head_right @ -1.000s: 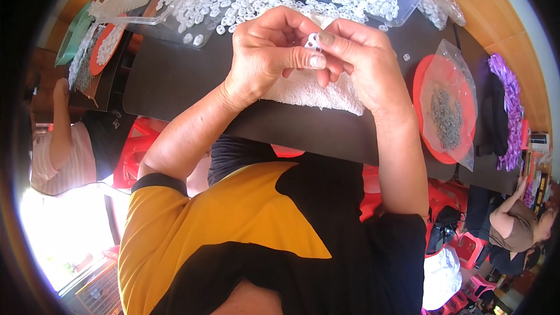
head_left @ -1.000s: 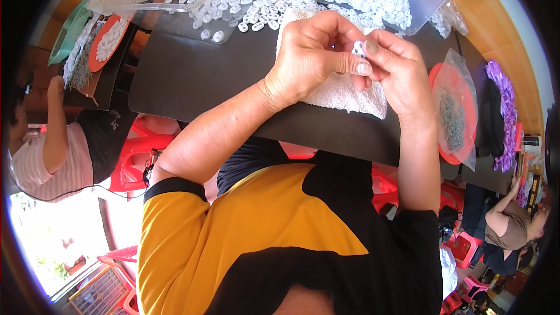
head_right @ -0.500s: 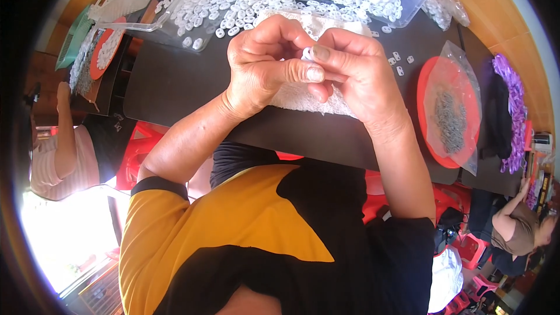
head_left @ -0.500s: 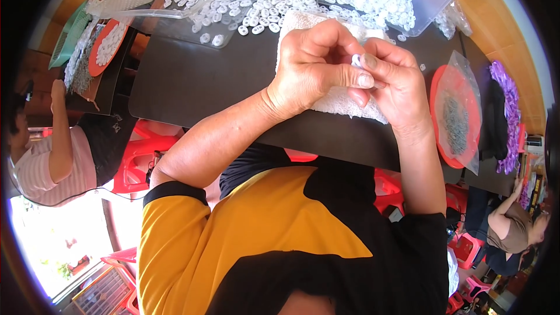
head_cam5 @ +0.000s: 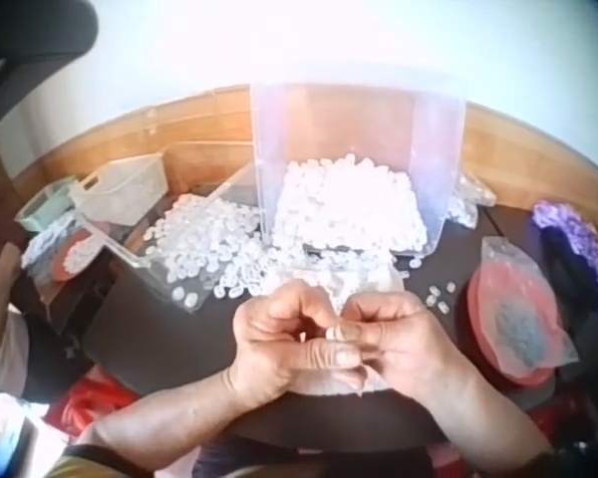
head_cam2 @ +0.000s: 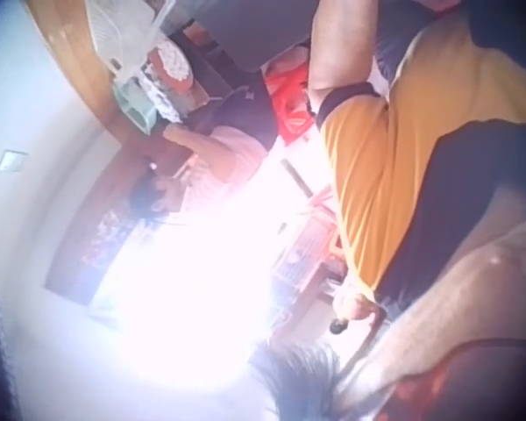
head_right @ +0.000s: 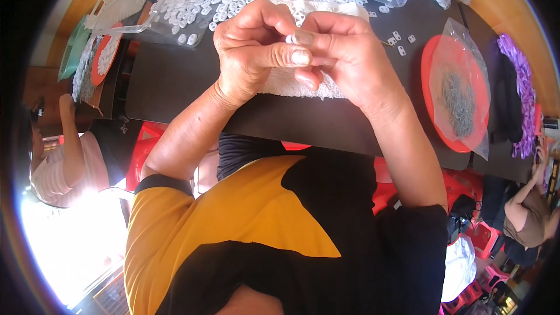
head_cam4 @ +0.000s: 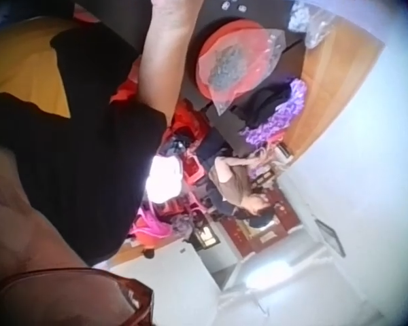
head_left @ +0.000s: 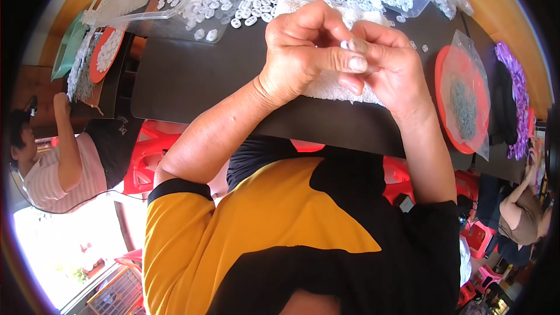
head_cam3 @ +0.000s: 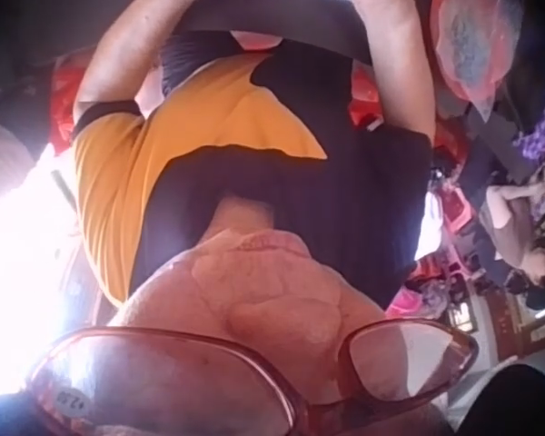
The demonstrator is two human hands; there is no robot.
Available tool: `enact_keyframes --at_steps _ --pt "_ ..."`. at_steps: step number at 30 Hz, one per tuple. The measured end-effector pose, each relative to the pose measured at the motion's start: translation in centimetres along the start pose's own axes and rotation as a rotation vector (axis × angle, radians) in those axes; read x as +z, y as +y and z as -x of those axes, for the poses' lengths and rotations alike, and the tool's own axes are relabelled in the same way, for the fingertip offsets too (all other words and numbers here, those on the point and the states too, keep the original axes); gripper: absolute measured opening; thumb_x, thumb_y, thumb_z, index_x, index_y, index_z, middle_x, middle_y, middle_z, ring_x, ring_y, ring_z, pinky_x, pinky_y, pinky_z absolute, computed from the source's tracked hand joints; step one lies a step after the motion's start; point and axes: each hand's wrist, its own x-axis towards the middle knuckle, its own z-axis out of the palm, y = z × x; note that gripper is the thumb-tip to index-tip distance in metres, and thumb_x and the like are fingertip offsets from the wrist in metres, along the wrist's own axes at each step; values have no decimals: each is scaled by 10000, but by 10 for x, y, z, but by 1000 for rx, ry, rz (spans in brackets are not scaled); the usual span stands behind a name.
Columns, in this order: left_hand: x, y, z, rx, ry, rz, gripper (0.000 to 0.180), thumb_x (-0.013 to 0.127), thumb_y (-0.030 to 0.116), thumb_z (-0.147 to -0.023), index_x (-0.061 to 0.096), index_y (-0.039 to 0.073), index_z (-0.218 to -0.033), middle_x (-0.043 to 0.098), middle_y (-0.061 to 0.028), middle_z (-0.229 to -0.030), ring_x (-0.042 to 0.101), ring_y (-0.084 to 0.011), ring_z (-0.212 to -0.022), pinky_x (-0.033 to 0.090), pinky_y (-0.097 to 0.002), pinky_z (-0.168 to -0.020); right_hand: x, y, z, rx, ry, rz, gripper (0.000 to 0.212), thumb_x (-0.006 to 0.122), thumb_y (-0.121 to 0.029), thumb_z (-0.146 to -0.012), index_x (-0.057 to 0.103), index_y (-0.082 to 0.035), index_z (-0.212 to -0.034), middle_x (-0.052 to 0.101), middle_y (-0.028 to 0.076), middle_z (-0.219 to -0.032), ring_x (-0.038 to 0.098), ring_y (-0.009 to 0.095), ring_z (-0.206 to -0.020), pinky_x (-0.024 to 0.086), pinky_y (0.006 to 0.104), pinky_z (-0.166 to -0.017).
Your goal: Assembling small plastic and metal components by hand at a workbench.
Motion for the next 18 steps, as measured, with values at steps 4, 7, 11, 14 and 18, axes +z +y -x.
enact_keyframes --at_steps 4,7,11,14,18 --pt "2 -1 0 6 25 -7 242 799 -49 -732 581 9 -820 661 -47 -793 667 -115 -718 572 -250 -681 -1 0 0 -27 -15 7 221 614 -153 -935 605 42 -831 580 80 -690 564 169 -543 442 255 -520" --pt "6 -3 -1 18 28 39 237 778 -72 -742 586 -4 -864 657 -66 -818 681 -144 -711 587 -264 -665 -2 -6 -1 -67 27 95 232 604 -164 -942 610 46 -844 584 79 -702 568 166 -561 449 255 -534" --pt "5 -5 -3 68 -7 48 237 736 -110 -765 585 -22 -926 646 -92 -836 699 -184 -712 606 -286 -651 5 -11 -1 -80 134 262 241 596 -185 -944 619 35 -847 577 59 -695 572 152 -592 455 253 -559" --pt "6 -4 -4 96 -13 -30 236 735 -110 -766 585 -22 -925 644 -91 -841 701 -183 -720 606 -284 -666 -2 -15 1 -88 168 344 237 603 -193 -936 626 24 -843 564 38 -676 560 133 -596 451 243 -565" --pt "7 1 -4 136 11 -189 219 746 -84 -769 595 -14 -911 646 -69 -810 701 -156 -737 585 -253 -669 -2 -17 2 -84 175 417 232 606 -192 -929 629 20 -836 553 25 -661 545 117 -585 445 237 -563"
